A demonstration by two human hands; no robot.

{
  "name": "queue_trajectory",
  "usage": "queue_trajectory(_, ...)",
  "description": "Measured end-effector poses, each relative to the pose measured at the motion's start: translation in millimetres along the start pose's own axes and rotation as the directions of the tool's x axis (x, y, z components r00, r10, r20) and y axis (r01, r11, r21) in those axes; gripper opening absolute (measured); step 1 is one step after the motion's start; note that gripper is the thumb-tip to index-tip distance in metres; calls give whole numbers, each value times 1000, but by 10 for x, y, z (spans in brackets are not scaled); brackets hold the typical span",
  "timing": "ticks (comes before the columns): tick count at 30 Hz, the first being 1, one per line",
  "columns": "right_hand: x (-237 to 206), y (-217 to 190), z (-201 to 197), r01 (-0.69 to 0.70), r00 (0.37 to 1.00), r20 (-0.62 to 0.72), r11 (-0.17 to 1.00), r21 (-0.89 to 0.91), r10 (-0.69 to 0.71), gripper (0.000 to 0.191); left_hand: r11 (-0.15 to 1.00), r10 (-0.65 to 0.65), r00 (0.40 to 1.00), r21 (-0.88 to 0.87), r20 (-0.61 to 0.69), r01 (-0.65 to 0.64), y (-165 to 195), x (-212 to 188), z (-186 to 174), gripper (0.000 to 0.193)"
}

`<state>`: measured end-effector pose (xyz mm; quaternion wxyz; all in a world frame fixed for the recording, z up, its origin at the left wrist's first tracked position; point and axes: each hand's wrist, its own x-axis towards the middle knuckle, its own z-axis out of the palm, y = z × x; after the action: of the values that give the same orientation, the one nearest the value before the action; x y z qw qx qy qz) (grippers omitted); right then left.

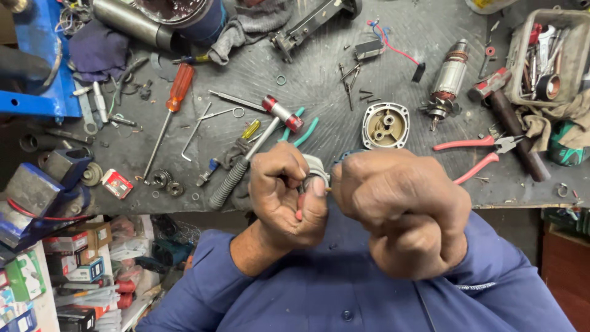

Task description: The person assembles a small electric motor by inserting a rotor into a stator housing, then installs a gear onto the shaft. The person uses a screwdriver to adjust internal components and aligns the gear with the rotor shaft before seating it.

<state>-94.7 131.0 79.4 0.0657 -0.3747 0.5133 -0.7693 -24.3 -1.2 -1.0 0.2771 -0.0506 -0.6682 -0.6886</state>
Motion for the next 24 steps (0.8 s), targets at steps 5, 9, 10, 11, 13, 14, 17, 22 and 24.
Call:
queue_trajectory(5, 42, -24, -2, 99, 987, 135, 990, -98, -86, 45, 989, 137, 987, 40, 84, -141, 57, 16, -33, 26)
queue_trajectory(9, 41, 20, 62, 93, 995, 35, 994, -54, -91, 44, 992, 117, 991, 33, 62, -119, 72, 26, -40, 23)
queue_trajectory(10, 33, 38, 69, 93, 995, -27, 995, -35, -94, 45, 995, 92, 995, 32, 44, -94, 74, 25, -39, 22)
queue_trajectory(11, 28, 40, 50, 63, 998, -27, 997, -50, -65, 45, 995, 97, 993, 26, 62, -99, 79, 22, -44, 21)
queue_trajectory(13, 28, 32, -31, -4, 999, -37, 996, -86, 1, 44, 995, 98, 990, 6, 102, -100, 78, 11, -50, 20)
queue_trajectory(14, 31, 23, -69, 11, 1000, 4, 997, -77, -10, 44, 995, 92, 987, 28, 132, -97, 69, 3, -48, 20)
queue_trajectory(17, 59, -8, -177, 35, 989, 144, 999, -31, -30, 43, 993, 98, 981, 45, 165, -107, 23, -28, -25, 23)
queue_trajectory(22, 50, 8, -155, 35, 980, 189, 987, 160, -66, 40, 992, 125, 981, -1, 149, -126, -80, -64, 97, 26)
queue_trajectory(24, 26, 4, -181, 27, 977, 201, 977, 210, -71, 41, 992, 122, 980, 5, 155, -124, -74, -82, 130, 28)
